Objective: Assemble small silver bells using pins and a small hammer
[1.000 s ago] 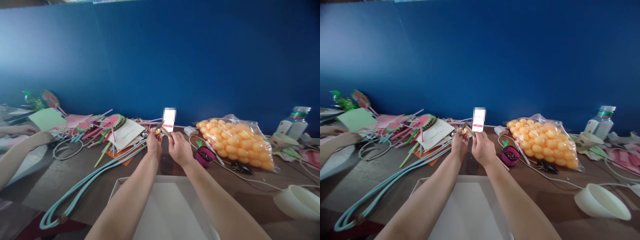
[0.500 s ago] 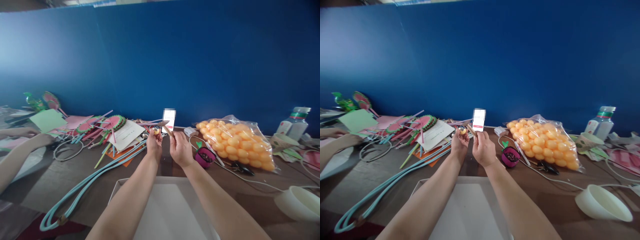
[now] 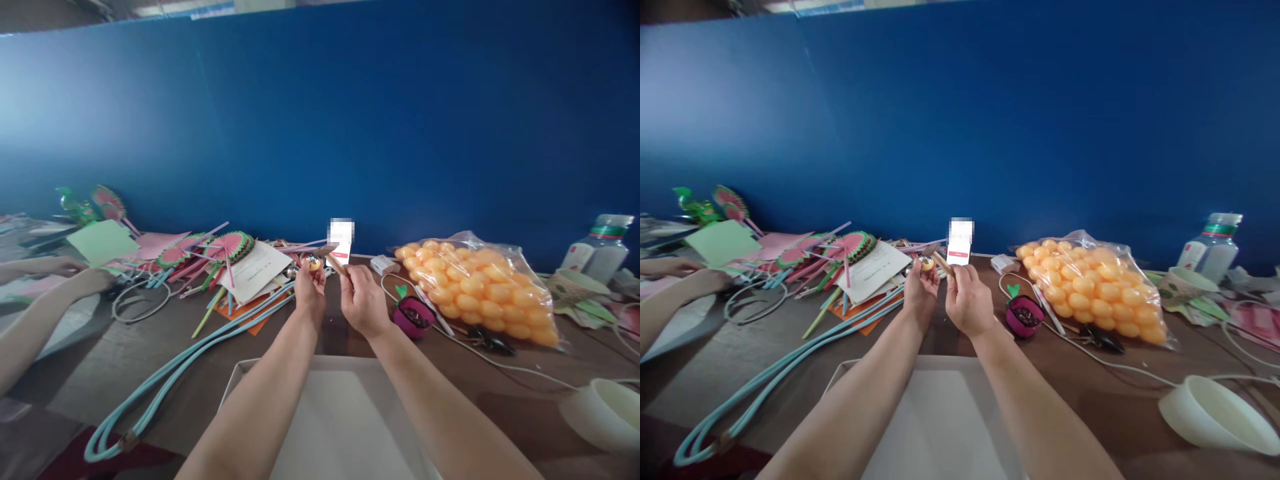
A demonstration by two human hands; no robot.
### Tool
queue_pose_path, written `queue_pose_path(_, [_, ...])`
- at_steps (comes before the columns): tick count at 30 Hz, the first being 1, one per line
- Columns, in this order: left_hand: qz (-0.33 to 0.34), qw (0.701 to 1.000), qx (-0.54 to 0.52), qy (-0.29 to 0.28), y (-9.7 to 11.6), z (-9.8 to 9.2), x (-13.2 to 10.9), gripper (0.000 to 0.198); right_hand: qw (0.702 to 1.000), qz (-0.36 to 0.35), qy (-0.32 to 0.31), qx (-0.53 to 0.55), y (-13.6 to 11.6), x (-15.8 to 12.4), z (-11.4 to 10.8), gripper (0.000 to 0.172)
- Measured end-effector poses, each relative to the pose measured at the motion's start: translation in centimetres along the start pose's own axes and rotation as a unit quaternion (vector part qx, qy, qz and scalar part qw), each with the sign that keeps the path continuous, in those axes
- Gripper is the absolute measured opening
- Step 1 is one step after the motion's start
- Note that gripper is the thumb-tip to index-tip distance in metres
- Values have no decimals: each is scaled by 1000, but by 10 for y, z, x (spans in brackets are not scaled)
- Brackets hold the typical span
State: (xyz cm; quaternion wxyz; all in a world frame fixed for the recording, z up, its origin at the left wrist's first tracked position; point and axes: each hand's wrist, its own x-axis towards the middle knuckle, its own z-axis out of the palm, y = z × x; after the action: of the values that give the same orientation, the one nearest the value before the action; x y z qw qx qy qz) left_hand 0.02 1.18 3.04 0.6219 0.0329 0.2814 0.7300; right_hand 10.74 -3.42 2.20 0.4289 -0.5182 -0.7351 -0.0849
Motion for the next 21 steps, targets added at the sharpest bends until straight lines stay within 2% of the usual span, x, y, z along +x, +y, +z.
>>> queue_pose_path(4, [-2,1000,3,3,0,0,0,18,1000,-12,-11,-7,2,-1,1,20])
queue_pose_path(9, [-4,1000,-3,9,1,2,0,14,1000,-14,23,4,2,0,2,23])
queue_pose_path(16, [-2,1000,-1,7,0,0,0,15,1000,-5,-6,-15,4,-1,5,20])
queue_pose_path(21, [-2,1000,-2,-1,1,1,-1,13,999,-13,36,15,2,1,1,22])
